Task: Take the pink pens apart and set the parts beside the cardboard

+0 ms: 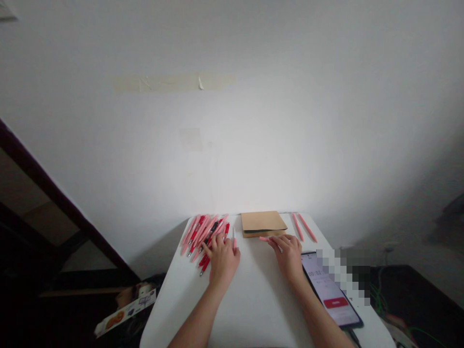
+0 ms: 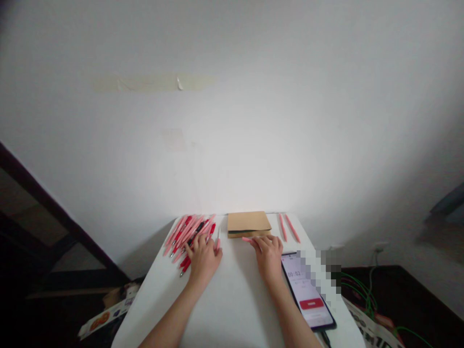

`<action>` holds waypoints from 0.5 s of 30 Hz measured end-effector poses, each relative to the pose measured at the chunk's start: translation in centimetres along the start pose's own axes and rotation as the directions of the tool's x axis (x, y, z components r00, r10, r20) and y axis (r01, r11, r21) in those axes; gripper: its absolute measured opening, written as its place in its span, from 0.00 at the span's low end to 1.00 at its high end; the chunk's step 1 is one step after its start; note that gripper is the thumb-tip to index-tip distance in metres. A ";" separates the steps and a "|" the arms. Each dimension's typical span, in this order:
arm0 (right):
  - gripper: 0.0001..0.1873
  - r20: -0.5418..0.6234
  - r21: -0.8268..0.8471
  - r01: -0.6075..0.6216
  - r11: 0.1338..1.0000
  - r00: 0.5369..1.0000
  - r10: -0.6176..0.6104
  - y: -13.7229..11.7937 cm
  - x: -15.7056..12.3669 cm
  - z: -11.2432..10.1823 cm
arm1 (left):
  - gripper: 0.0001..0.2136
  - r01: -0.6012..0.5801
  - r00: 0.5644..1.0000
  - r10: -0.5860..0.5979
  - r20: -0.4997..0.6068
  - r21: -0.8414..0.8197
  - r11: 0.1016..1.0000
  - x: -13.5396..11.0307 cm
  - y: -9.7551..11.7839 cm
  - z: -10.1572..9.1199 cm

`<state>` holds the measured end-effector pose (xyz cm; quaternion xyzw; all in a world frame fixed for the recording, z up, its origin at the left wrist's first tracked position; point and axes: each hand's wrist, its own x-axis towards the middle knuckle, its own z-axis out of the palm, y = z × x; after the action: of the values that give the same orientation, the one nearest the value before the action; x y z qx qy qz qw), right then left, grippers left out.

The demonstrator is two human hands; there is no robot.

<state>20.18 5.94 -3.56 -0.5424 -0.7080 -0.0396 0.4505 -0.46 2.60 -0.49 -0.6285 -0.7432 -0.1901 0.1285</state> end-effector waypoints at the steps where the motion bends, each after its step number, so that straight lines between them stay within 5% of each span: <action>1: 0.21 0.001 0.001 0.002 1.000 1.000 -0.002 0.0 0.0 0.0 | 0.09 0.002 1.000 -0.002 0.004 -0.003 1.000 0.0 0.0 0.0; 15: 0.20 0.014 0.013 0.016 1.000 1.000 -0.016 0.0 0.0 0.1 | 0.09 -0.008 0.999 0.004 -0.040 -0.082 0.997 0.1 0.0 -0.3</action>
<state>20.10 5.93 -3.61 -0.5342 -0.7156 -0.0348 0.4486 -0.51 2.54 -0.21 -0.6316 -0.7302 -0.2326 0.1175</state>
